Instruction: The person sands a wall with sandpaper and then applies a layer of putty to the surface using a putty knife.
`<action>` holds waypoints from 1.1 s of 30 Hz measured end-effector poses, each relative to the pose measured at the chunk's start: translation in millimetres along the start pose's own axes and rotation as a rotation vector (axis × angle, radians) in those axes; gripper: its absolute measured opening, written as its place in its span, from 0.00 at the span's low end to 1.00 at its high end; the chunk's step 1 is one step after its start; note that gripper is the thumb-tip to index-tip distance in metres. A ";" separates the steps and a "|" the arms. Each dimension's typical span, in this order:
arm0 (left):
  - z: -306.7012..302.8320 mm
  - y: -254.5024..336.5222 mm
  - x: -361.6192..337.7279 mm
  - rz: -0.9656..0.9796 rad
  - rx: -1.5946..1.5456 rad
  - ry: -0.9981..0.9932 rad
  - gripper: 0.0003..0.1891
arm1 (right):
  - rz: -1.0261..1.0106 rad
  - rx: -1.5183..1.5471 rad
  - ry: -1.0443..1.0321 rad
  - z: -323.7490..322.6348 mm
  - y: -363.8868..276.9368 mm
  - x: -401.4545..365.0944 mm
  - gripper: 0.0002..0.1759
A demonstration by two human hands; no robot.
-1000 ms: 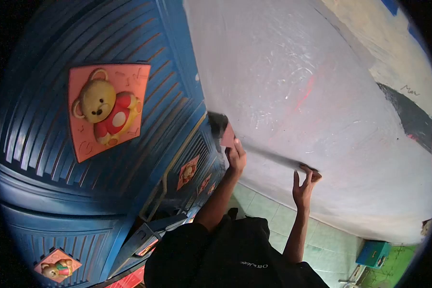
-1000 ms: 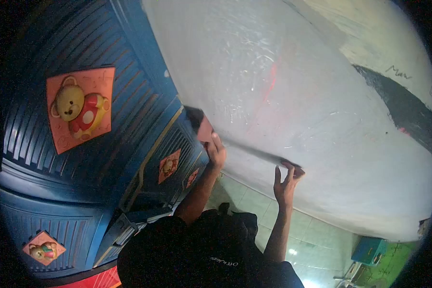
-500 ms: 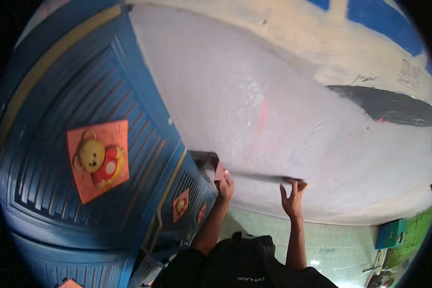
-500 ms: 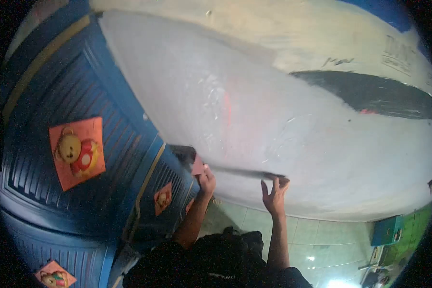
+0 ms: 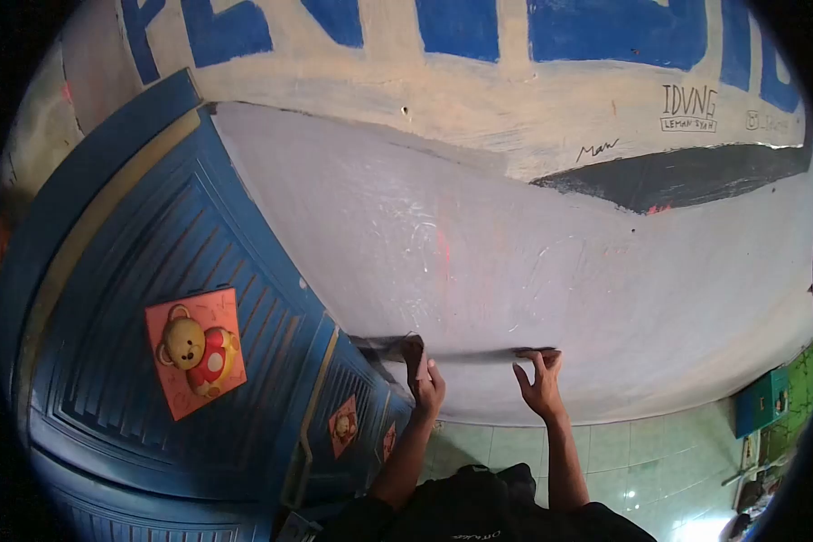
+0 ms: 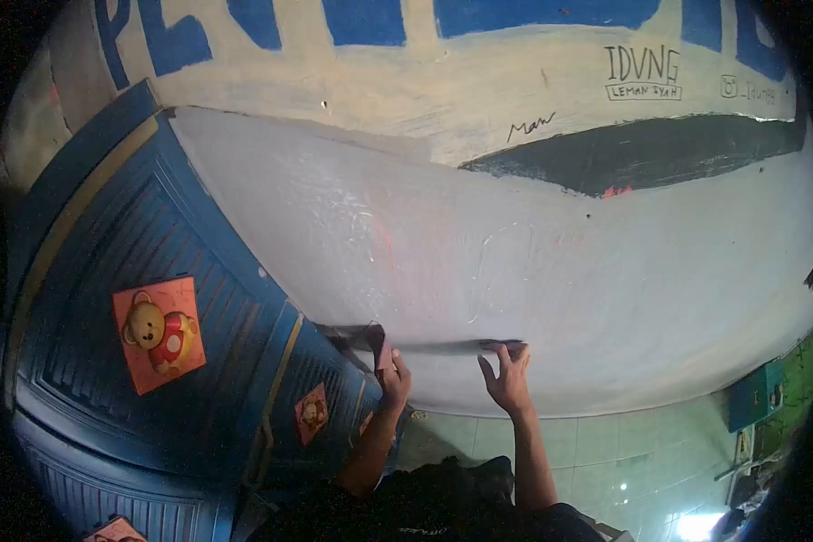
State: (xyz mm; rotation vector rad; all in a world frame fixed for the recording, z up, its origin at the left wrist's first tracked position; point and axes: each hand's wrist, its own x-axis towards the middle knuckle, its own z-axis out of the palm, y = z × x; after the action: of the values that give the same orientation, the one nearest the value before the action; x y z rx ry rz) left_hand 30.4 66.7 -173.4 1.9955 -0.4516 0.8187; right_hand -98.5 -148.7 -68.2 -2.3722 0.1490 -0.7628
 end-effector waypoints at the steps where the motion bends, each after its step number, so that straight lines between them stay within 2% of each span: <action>1: -5.4 16.7 13.4 0.046 0.038 0.065 0.25 | 0.001 0.003 0.004 1.2 0.5 0.1 0.16; 3: -14.8 44.3 43.7 0.093 0.074 0.131 0.26 | -0.019 0.007 0.021 0.5 1.7 -0.1 0.16; 6: -29.5 73.9 90.6 -0.032 -0.061 0.062 0.25 | -0.045 0.010 0.032 -6.0 -4.0 1.3 0.16; 8: -35.4 90.5 113.8 -0.029 -0.065 0.148 0.25 | -0.048 0.019 0.010 -17.4 -11.6 -0.1 0.17; 11: -37.5 96.2 117.0 -0.079 -0.055 0.146 0.25 | -0.065 0.006 -0.031 -41.0 -25.8 1.7 0.16; 14: -36.3 91.3 100.0 -0.004 -0.065 0.051 0.25 | -0.140 0.114 -0.009 -77.2 -50.3 14.0 0.16; 15: -39.5 96.4 94.6 0.032 -0.027 -0.018 0.24 | -0.208 0.101 0.042 -90.2 -54.5 21.5 0.17; 16: -38.2 102.1 93.7 0.176 0.039 0.052 0.24 | -0.260 0.099 0.097 -104.7 -59.0 31.5 0.18; 17: -40.8 111.5 98.9 0.179 0.041 0.050 0.24 | -0.312 0.096 0.154 -120.9 -64.9 44.3 0.18; 19: -44.3 133.9 110.6 0.347 0.092 -0.006 0.24 | -0.442 0.075 0.288 -161.5 -85.1 72.2 0.19; 22: -53.7 191.3 151.1 0.494 0.108 0.032 0.26 | -0.580 -0.028 0.504 -213.5 -114.4 111.4 0.19; 26: -61.3 242.6 192.4 0.498 0.129 0.095 0.27 | -0.739 -0.073 0.708 -247.5 -133.8 165.5 0.19; 28: -62.3 252.1 195.3 0.495 0.220 0.148 0.26 | -0.809 -0.225 0.921 -255.1 -141.7 183.8 0.20; 31: -57.9 229.0 173.9 0.498 0.389 0.027 0.26 | -0.800 -0.232 1.007 -253.2 -135.1 209.1 0.21; 33: -56.5 219.1 161.4 0.538 0.409 0.049 0.26 | -0.779 -0.251 1.040 -245.2 -128.8 219.2 0.22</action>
State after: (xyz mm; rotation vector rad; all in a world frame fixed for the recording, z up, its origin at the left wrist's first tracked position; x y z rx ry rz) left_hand -5.6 0.6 94.1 2.2483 -0.8704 1.3784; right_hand -65.0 -241.4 271.0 -1.9588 -0.2945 -2.4052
